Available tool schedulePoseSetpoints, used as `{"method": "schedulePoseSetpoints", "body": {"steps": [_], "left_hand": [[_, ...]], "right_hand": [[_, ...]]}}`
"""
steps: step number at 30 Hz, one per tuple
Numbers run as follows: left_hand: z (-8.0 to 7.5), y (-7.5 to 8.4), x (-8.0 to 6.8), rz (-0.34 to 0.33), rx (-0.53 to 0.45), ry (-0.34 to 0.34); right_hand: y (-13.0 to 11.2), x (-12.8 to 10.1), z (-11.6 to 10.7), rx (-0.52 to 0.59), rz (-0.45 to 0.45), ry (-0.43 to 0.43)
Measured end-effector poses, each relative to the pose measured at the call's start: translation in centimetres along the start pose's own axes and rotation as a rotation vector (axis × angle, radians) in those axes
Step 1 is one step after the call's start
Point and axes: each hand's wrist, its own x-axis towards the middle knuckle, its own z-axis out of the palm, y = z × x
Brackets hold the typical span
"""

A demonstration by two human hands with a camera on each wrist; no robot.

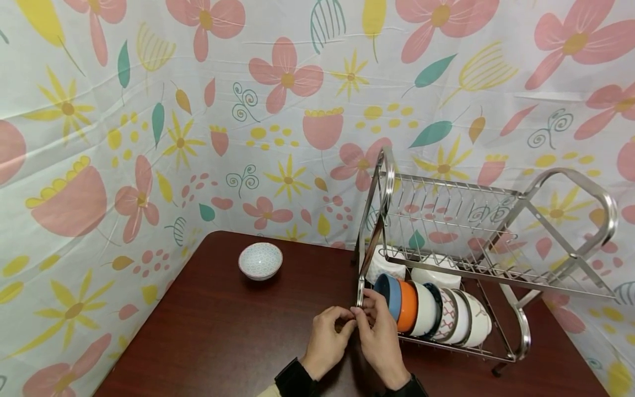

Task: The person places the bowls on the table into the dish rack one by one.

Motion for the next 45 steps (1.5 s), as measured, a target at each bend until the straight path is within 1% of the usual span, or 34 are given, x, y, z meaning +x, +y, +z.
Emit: {"method": "schedulePoseSetpoints", "body": {"steps": [5,11,15,21,24,29,35,38,41,45], "left_hand": [[-0.1,0.0,0.0,-0.013,-0.009,0.003],[-0.6,-0.1,0.4,0.002,-0.006,0.014],[-1.7,-0.3,1.1,-0.001,0.040,0.050],[-3.7,-0.7,2.7,-0.011,0.120,0.103],[-4.7,-1.0,3.6,0.006,0.204,0.130],[-7.1,-1.6,5.1,0.003,0.373,0.159],[-10.7,-3.1,6.7,-0.062,0.457,0.173],[-12.6,-4.1,7.4,-0.106,0.527,0.170],[-14.4,-5.0,7.8,-0.150,0.602,0.170],[-16.2,-5.7,8.0,-0.183,0.640,0.166]], "right_hand": [[0.2,-0.1,0.2,-0.013,0.006,0.023],[0.3,-0.1,0.3,-0.007,0.018,0.020],[0.3,-0.1,0.3,-0.010,0.022,0.012],[0.4,-0.1,0.3,-0.026,0.013,0.018],[0.4,-0.1,0.3,-0.016,0.013,0.019],[0.3,-0.2,0.4,0.000,0.019,0.020],[0.4,-0.2,0.5,0.003,0.022,0.020],[0.4,-0.1,0.5,0.007,0.025,0.020],[0.3,-0.1,0.5,0.013,0.026,0.020],[0.3,-0.1,0.5,0.012,0.019,0.021]]}}
